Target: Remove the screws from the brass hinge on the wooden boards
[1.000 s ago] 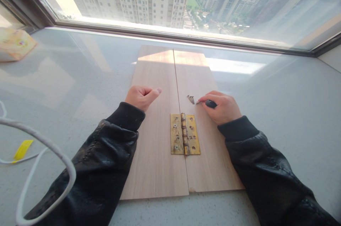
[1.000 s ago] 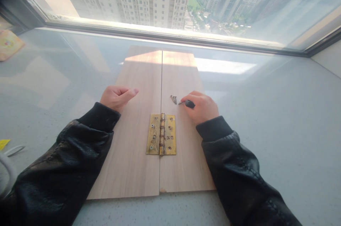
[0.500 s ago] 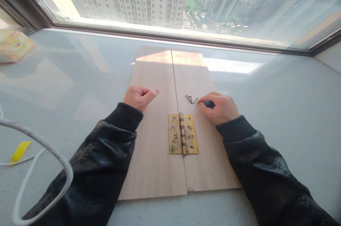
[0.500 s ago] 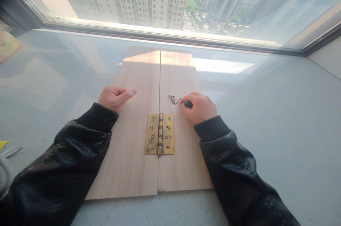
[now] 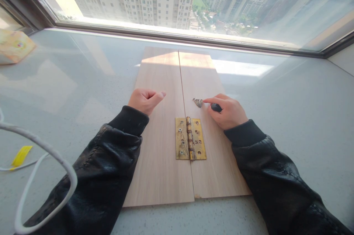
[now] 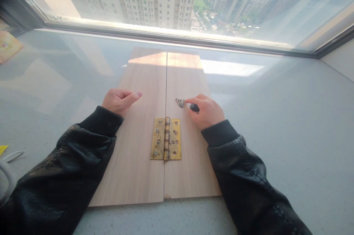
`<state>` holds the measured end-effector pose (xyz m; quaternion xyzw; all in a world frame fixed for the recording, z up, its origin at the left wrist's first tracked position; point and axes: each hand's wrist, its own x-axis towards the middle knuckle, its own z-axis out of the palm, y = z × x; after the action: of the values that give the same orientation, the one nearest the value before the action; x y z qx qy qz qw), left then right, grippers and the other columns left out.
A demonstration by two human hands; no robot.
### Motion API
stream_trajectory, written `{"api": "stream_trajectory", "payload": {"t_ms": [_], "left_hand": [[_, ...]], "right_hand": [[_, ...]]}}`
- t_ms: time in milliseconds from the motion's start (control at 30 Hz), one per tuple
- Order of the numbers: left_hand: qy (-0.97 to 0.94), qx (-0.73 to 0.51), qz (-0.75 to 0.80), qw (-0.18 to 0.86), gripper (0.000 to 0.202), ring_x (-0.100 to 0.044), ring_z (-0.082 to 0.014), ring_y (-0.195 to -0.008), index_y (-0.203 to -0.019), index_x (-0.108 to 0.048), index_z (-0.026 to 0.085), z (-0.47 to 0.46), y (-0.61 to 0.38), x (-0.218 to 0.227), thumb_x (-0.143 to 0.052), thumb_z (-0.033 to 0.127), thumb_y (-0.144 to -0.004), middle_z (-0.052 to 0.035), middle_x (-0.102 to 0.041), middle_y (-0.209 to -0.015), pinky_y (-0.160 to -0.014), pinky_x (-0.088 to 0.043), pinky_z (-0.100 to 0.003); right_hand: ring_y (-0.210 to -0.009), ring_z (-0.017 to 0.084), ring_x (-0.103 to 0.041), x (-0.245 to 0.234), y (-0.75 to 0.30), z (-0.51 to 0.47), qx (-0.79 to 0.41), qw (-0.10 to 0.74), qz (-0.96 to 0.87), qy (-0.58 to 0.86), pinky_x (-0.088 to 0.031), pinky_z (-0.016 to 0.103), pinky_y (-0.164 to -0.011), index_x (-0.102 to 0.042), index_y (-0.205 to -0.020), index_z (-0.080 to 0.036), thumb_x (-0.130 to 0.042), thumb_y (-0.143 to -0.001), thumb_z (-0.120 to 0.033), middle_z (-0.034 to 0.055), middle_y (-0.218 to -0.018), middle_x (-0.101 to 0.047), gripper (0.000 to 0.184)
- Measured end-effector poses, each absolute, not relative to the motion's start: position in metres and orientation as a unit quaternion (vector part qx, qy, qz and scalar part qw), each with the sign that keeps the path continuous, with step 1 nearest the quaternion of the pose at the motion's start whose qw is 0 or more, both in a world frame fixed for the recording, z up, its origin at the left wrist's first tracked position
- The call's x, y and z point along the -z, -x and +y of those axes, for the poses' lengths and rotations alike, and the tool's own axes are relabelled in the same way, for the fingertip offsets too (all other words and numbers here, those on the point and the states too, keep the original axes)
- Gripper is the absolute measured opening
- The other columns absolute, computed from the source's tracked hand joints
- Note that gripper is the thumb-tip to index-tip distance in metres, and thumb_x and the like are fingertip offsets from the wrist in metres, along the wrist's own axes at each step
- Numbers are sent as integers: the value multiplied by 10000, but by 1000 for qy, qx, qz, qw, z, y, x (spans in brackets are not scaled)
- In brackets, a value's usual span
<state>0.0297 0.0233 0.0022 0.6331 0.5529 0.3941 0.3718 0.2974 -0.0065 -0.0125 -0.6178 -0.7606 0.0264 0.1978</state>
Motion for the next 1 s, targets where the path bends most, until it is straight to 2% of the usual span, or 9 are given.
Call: {"api": "stream_trajectory", "payload": {"t_ms": [167,367,833,1000], "left_hand": [[-633,-392,554,372,493,-164,-52,-480,-462,-231,197,23,-30,-3,-577,368,-769,69,-157,-494,-500,-107,-270],[-634,-391,555,370,497,-157,-52,-481,-464,-226,197,22,-30,-3,-576,366,-774,69,-154,-497,-501,-107,-272],[-635,-392,556,367,497,-154,-53,-484,-463,-221,200,23,-30,-4,-576,363,-771,67,-149,-504,-504,-101,-274],[-633,-397,552,370,502,-154,-53,-480,-458,-217,201,23,-30,-3,-581,373,-758,66,-148,-499,-498,-96,-271]], "right_hand": [[-791,219,-630,13,-297,-7,-22,202,-761,615,-507,373,-742,-725,-991,-199,-544,-756,-187,63,-893,-667,297],[-779,195,-636,13,-296,-7,-32,210,-772,599,-516,349,-731,-726,-1010,-232,-546,-755,-165,43,-896,-666,319],[-869,208,-653,10,-295,-8,-46,207,-795,569,-539,366,-775,-716,-1004,-210,-557,-764,-166,57,-1042,-681,291],[-897,215,-647,9,-293,-9,-45,204,-790,576,-538,366,-779,-681,-1094,-203,-540,-775,-162,70,-1080,-671,351]]}}
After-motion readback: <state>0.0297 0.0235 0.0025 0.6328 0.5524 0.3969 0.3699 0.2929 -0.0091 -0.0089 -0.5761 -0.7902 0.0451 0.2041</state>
